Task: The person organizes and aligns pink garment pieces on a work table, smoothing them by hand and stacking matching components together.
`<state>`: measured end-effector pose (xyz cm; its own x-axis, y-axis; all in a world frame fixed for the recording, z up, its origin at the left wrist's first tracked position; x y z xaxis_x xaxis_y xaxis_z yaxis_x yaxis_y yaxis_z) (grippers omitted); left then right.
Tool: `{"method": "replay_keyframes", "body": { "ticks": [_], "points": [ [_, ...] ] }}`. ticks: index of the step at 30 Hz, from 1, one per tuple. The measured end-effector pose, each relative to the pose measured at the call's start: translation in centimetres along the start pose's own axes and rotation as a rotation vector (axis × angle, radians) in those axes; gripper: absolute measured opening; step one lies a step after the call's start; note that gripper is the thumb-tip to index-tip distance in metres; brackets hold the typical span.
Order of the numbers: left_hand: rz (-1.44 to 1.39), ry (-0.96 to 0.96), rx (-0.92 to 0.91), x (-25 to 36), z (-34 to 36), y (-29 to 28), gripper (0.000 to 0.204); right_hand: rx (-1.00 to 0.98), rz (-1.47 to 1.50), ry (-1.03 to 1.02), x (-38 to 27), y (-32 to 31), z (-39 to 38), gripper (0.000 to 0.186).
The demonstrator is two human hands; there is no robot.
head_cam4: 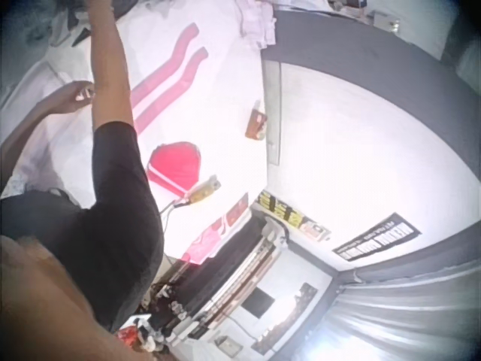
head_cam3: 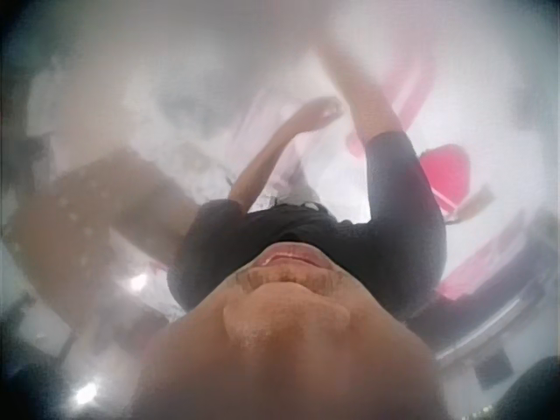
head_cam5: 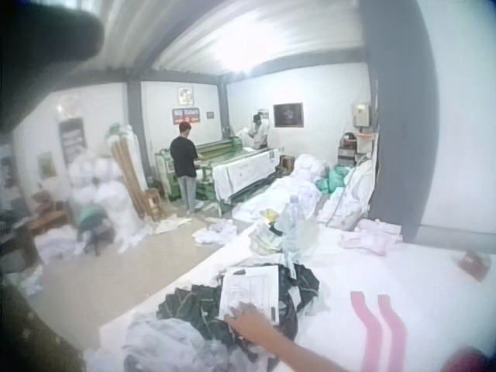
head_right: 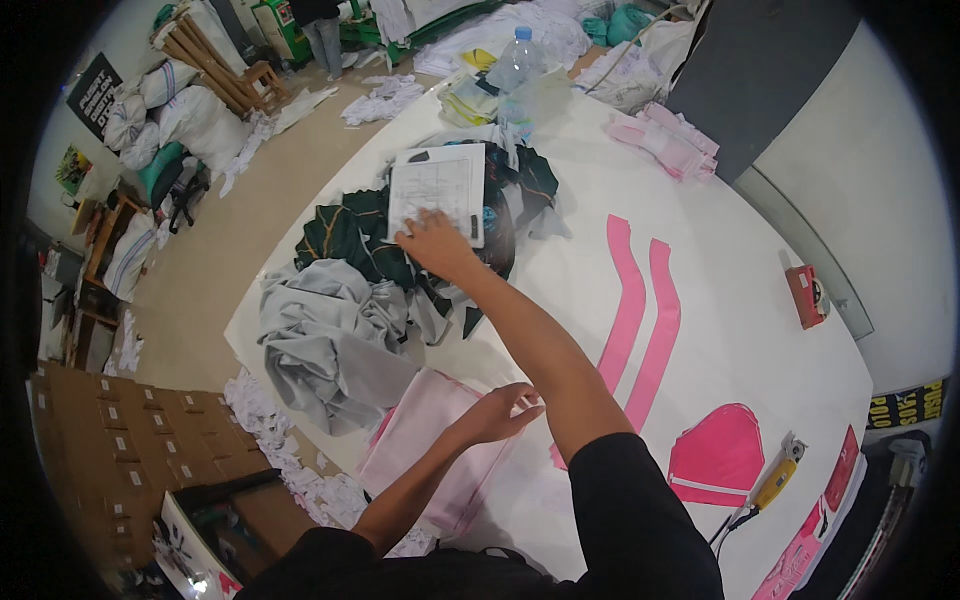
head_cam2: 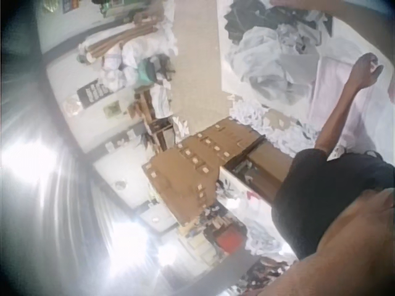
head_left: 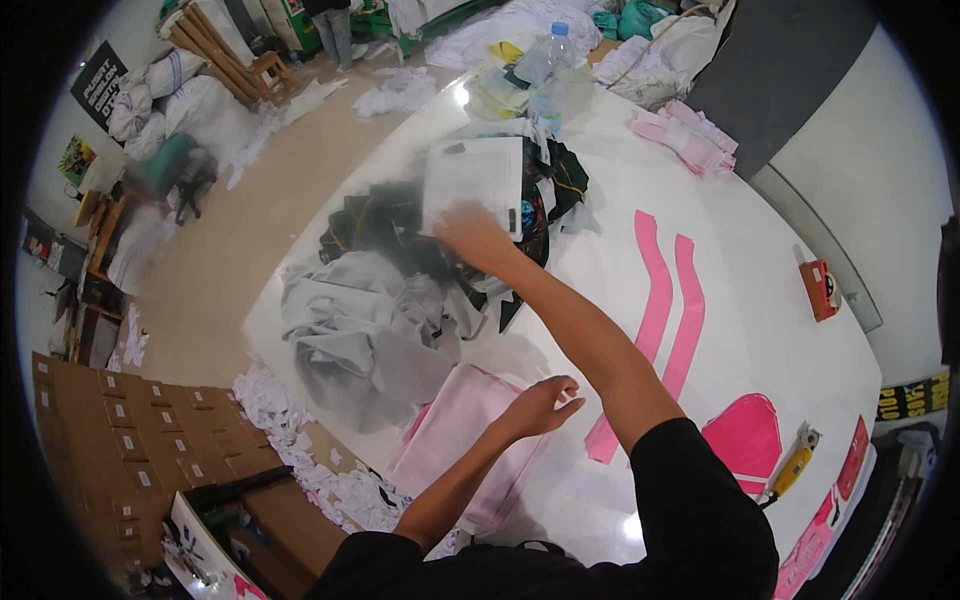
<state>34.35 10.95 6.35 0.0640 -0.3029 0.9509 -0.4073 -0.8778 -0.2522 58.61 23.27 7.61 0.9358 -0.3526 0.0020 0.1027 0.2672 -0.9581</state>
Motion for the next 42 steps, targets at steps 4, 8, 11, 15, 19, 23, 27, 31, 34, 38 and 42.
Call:
{"method": "replay_keyframes", "body": {
  "ticks": [4,8,11,15,19,23,27,31,34,38,42],
  "points": [
    [0.024,0.283,0.074,0.8,6.5,0.4,0.034,0.228,-0.022,-0.132,-2.4,-2.8,0.5,0.029],
    [-0.742,0.363,-0.095,-0.1,15.6,1.7,0.027,-0.087,0.220,-0.095,-2.6,-0.1,1.0,0.033],
    [-0.315,0.320,0.348,0.0,21.1,-0.1,0.014,0.267,0.232,-0.026,-3.1,-1.6,-0.8,0.034],
    [-0.447,0.303,0.746,-2.8,26.7,-3.8,0.023,0.204,0.369,0.028,1.8,-9.8,-2.2,0.028],
    [-0.369,0.358,0.800,-5.6,30.0,-3.1,0.031,0.025,0.134,0.512,23.1,-9.3,-7.9,0.026],
    [-0.156,0.107,0.723,-2.4,29.7,-1.8,0.041,0.055,-0.144,0.858,46.9,-6.7,-23.4,0.059],
    [-0.079,0.044,0.764,-2.2,29.8,-2.3,0.043,-0.173,-0.340,1.064,55.7,-7.5,-29.7,0.090],
    [-0.060,0.023,0.812,-2.1,29.7,-2.6,0.044,-0.277,-0.239,1.220,57.4,-6.4,-30.5,0.100],
    [-0.075,-0.026,0.795,-2.1,30.0,-2.5,0.044,-0.263,-0.217,1.188,56.8,-5.0,-30.6,0.093],
    [-0.104,0.002,0.787,-2.5,30.5,-2.3,0.043,-0.262,-0.151,1.069,52.8,-5.5,-32.0,0.091],
    [-0.083,0.029,0.835,-3.1,30.2,-2.5,0.042,-0.208,-0.060,0.876,48.8,-6.2,-31.3,0.080]
  ]
}}
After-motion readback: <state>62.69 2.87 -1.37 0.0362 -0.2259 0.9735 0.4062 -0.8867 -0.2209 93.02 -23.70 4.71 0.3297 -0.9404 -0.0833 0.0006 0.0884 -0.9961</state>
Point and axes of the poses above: each hand's wrist, its own z-axis towards the middle knuckle, its own y-axis out of the palm, x = y × z, the point moved 4 cm from there along z, towards the middle knuckle, and after that the axes turned 4 degrees about -x, right-handed, at the moved point
